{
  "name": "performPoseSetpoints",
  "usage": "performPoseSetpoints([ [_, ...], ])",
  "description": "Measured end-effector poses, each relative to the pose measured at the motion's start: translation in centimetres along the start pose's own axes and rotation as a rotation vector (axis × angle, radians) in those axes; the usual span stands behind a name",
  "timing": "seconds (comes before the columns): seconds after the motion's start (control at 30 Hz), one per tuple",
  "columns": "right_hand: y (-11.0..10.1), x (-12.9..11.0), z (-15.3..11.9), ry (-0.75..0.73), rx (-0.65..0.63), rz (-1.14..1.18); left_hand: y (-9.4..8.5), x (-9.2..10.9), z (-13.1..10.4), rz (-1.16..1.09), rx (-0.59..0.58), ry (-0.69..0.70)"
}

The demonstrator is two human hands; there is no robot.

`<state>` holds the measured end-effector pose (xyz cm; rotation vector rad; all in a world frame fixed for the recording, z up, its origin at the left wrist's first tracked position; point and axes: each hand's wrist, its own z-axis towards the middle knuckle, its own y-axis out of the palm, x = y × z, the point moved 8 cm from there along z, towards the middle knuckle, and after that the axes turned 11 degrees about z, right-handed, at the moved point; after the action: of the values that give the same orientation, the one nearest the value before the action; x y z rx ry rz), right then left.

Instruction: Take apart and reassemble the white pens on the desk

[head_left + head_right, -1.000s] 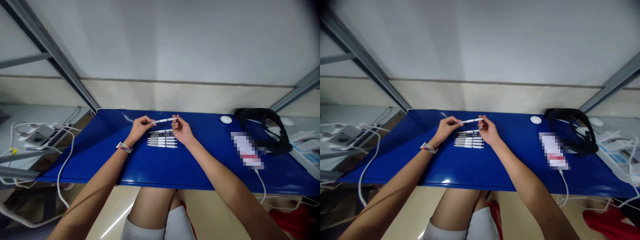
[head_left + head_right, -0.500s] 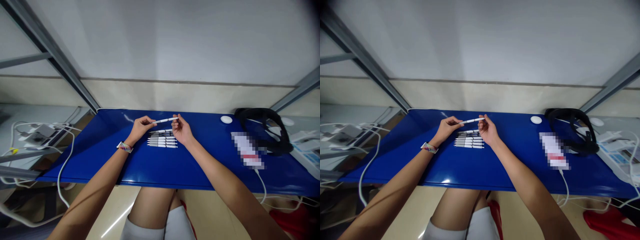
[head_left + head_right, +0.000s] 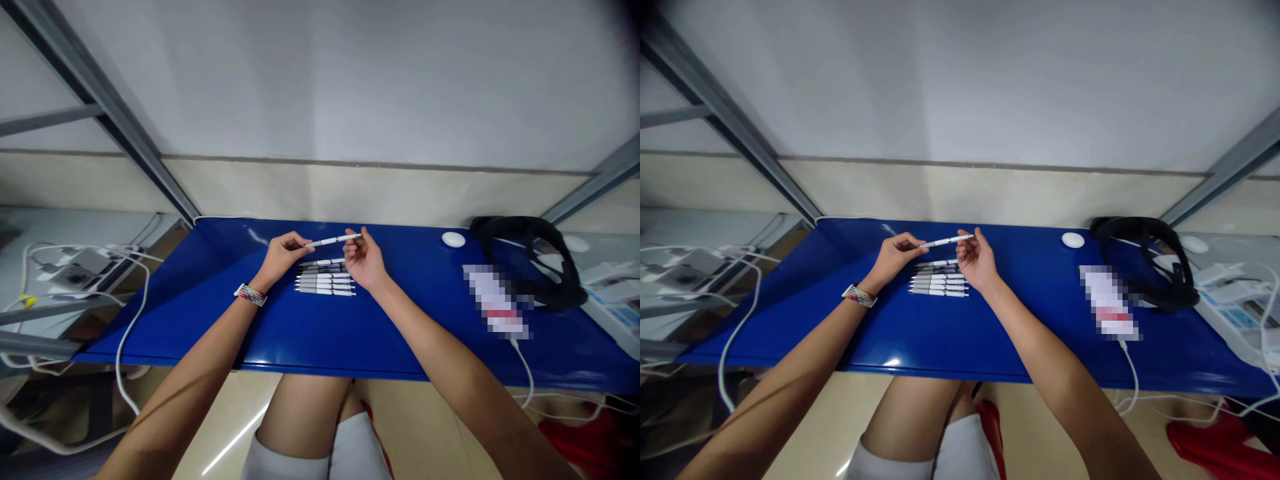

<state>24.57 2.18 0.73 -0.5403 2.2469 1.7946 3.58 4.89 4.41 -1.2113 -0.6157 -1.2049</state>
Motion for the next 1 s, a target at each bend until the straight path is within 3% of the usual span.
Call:
performPoseSetpoints([
  [0.2, 0.5, -0.5, -0.2, -0.078, -0.086, -0.134, -0.2, -0.2, 0.0, -0.014, 0.012, 0.001],
  [0.43, 1.2, -2.5, -0.6, -0.379, -0.143, -0.575, -0.6, 0.1, 0.0, -0.014, 0.0, 0.009],
  [0.67, 1.6, -4.2, -0.5, -0.6, -0.304, -1.126, -0.4, 0.8, -0.3, 0.319, -0.073, 0.103],
  [0.87, 1.5, -3.1, -0.5, -0.609, -0.414, -1.585, 0.4, 1.1, -0.4, 0.497, -0.161, 0.189],
  [1.0, 1.8, -2.9, -0.8, -0.638, -0.459, -1.683, 0.6, 1.0, -0.5, 0.533, -0.174, 0.197],
])
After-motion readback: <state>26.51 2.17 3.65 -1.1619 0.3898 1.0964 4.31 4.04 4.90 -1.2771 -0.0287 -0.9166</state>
